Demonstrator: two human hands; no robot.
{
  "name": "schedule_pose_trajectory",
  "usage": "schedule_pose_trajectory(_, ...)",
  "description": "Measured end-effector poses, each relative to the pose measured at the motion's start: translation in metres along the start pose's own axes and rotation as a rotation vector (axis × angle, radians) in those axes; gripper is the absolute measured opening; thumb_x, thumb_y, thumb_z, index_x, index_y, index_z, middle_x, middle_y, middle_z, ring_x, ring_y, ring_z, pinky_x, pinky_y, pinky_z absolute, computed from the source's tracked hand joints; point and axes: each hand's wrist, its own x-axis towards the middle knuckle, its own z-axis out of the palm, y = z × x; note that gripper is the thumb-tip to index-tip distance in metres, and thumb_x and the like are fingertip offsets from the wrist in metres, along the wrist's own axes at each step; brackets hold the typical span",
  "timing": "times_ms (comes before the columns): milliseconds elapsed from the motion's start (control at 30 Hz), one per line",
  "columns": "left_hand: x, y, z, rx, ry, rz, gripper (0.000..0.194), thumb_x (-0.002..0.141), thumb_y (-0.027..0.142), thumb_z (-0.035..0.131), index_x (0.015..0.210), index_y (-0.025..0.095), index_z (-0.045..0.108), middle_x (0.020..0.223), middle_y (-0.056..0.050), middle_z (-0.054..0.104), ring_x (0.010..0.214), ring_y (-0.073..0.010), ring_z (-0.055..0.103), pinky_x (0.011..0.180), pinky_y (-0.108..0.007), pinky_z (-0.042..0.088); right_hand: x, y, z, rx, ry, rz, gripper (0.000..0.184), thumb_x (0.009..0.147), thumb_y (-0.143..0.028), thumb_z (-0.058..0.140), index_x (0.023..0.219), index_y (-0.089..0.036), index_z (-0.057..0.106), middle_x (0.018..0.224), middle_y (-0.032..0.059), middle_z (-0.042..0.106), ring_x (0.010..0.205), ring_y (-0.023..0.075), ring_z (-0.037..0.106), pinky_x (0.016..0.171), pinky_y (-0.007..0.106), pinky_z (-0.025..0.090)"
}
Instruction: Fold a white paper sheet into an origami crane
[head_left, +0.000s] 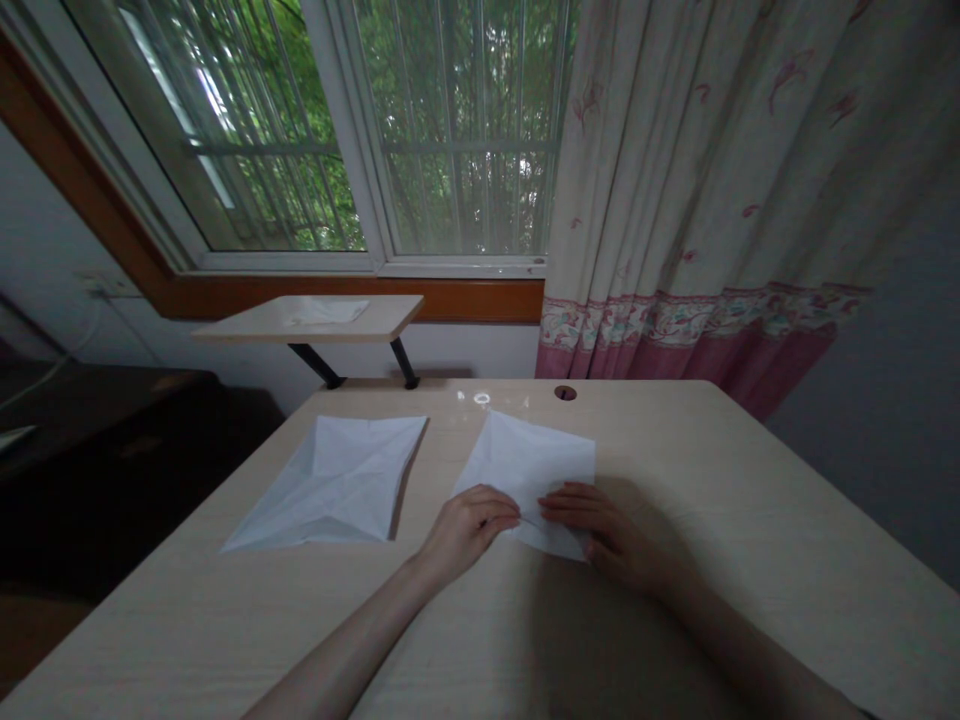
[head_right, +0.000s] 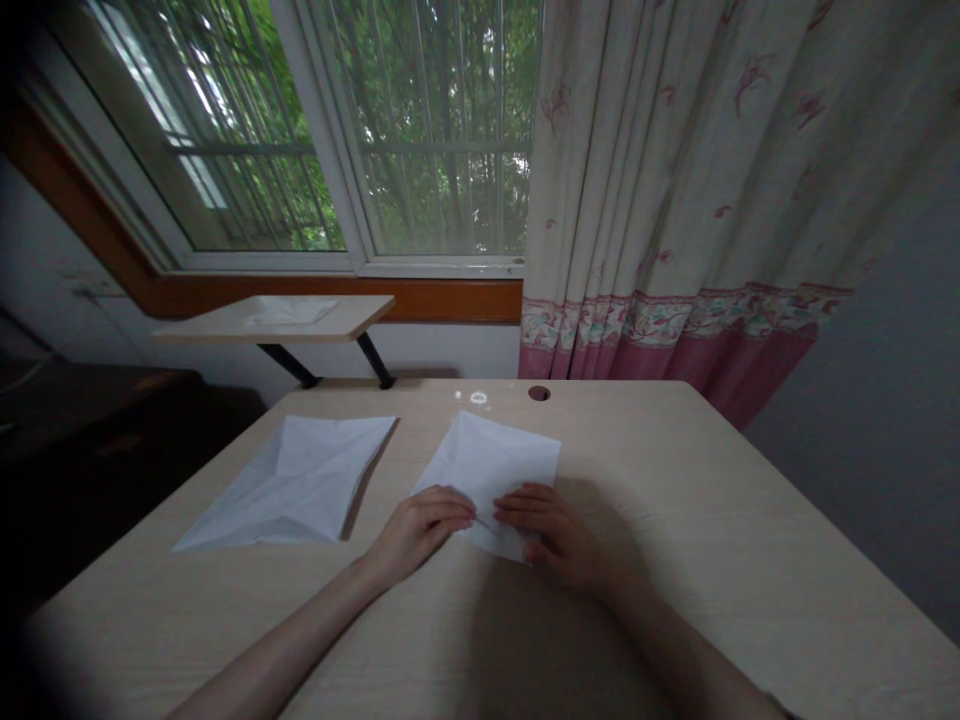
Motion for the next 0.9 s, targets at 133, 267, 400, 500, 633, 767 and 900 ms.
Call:
schedule_pose_trajectory(133, 0.002, -0.001, -0.001, -0.053, 0.005, -0.019, 0.025, 0.096, 0.040, 0.056, 0.092, 0.025, 0.077, 0.095, -0.003, 0.076, 0.090, -0.0180, 0.070, 0.085, -0.031, 0.055, 0.001, 0.000, -0.002, 0.006, -0.083, 0.008, 0.071, 0.088, -0.075, 0.040, 0.144, -0.031, 0.047, 0.144, 0.0081, 0.054, 0.135, 0.0286, 0.045, 0.116, 0.052, 0.028)
schedule_pose_trajectory(267, 0.002, -0.002, -0.003, -0.058, -0.006, -0.035, 0.024, 0.096, 0.038, 0.057, 0.091, 0.025, 0.076, 0.095, -0.002, 0.076, 0.091, -0.0176, 0.069, 0.086, -0.031, 0.054, 0.002, 0.001, 0.000, -0.031, -0.139, 0.009, 0.083, 0.080, -0.077, 0.052, 0.147, -0.028, 0.043, 0.145, 0.0100, 0.052, 0.137, 0.0298, 0.043, 0.116, 0.051, 0.028)
schedule_pose_trajectory(400, 0.002, -0.003, -0.002, -0.059, 0.008, -0.037, 0.022, 0.096, 0.036, 0.058, 0.091, 0.025, 0.076, 0.095, -0.002, 0.076, 0.091, -0.0174, 0.069, 0.085, -0.031, 0.054, 0.001, 0.002, 0.004, -0.061, -0.099, 0.025, 0.071, 0.084, -0.070, 0.056, 0.143, -0.030, 0.049, 0.140, 0.0091, 0.058, 0.132, 0.0291, 0.049, 0.113, 0.051, 0.034)
schedule_pose_trajectory(500, 0.002, -0.003, -0.002, -0.043, 0.003, -0.024, 0.022, 0.095, 0.038, 0.058, 0.091, 0.025, 0.076, 0.094, -0.003, 0.076, 0.090, -0.0180, 0.069, 0.086, -0.032, 0.054, -0.001, 0.003, 0.007, -0.040, -0.018, 0.055, 0.052, 0.094, -0.061, 0.048, 0.134, -0.030, 0.058, 0.131, 0.0082, 0.064, 0.124, 0.0268, 0.056, 0.107, 0.048, 0.042)
schedule_pose_trajectory(633, 0.003, 0.000, -0.002, -0.027, 0.002, -0.017, 0.024, 0.095, 0.041, 0.059, 0.093, 0.025, 0.076, 0.095, -0.003, 0.076, 0.091, -0.0184, 0.069, 0.085, -0.032, 0.054, -0.002, 0.005, 0.010, 0.005, 0.044, 0.143, 0.047, 0.097, -0.060, 0.042, 0.121, -0.028, 0.068, 0.122, 0.0075, 0.070, 0.115, 0.0260, 0.062, 0.101, 0.047, 0.048)
schedule_pose_trajectory(767, 0.003, 0.004, -0.005, 0.004, -0.016, -0.007, 0.027, 0.090, 0.048, 0.063, 0.094, 0.024, 0.075, 0.097, -0.003, 0.076, 0.093, -0.0196, 0.068, 0.087, -0.034, 0.052, -0.001, 0.003, 0.009, 0.026, 0.135, 0.251, 0.048, 0.099, -0.057, 0.037, 0.107, -0.027, 0.073, 0.108, 0.0066, 0.074, 0.104, 0.0255, 0.067, 0.095, 0.046, 0.052)
schedule_pose_trajectory(900, 0.001, 0.008, -0.009, 0.067, -0.052, 0.009, 0.043, 0.073, 0.057, 0.077, 0.098, 0.023, 0.071, 0.103, -0.003, 0.075, 0.098, -0.0231, 0.067, 0.089, -0.036, 0.050, 0.001, -0.004, 0.002, -0.006, 0.194, 0.374, 0.048, 0.099, -0.055, 0.035, 0.098, -0.028, 0.075, 0.100, 0.0054, 0.076, 0.098, 0.0268, 0.069, 0.092, 0.048, 0.053)
